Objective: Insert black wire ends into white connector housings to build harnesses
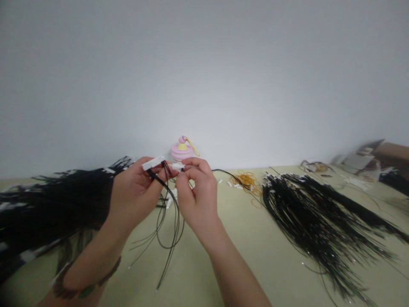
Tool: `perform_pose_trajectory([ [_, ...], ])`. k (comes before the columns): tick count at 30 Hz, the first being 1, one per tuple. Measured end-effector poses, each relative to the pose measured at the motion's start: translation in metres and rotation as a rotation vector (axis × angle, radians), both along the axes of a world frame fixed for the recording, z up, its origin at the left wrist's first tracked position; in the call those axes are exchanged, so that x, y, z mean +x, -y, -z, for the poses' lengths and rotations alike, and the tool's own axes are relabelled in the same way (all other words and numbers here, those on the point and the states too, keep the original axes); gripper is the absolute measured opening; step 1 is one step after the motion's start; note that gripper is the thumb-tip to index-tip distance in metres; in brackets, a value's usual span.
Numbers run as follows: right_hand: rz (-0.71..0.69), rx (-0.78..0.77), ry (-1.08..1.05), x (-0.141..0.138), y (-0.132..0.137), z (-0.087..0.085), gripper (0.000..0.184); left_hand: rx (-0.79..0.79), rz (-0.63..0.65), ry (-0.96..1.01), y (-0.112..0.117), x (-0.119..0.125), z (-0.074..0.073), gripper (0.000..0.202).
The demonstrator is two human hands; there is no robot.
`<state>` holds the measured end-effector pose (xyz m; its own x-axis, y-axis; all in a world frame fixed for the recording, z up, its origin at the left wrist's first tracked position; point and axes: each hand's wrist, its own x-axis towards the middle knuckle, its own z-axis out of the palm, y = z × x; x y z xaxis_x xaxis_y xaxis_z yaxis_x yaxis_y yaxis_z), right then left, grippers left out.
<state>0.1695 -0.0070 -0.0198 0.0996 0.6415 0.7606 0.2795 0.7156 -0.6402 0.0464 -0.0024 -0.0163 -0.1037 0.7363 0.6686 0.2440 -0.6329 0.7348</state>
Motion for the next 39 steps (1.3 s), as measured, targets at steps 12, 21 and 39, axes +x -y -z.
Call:
perform_pose_trajectory([
  [12, -0.038, -0.05, -0.004, 0.0044, -0.0012, -0.0006, 0.029, 0.006, 0.044, 0.025, -0.0007, 0.0, 0.0024, 0.011],
  [21, -0.049, -0.056, -0.045, 0.0048, -0.0019, -0.0014, 0.028, 0.038, 0.031, -0.03, 0.0034, -0.0015, -0.0004, 0.01],
  [39, 0.009, 0.031, 0.011, 0.0056, -0.0017, -0.0013, 0.024, 0.134, 0.006, -0.162, 0.0062, -0.0056, -0.0035, 0.005],
])
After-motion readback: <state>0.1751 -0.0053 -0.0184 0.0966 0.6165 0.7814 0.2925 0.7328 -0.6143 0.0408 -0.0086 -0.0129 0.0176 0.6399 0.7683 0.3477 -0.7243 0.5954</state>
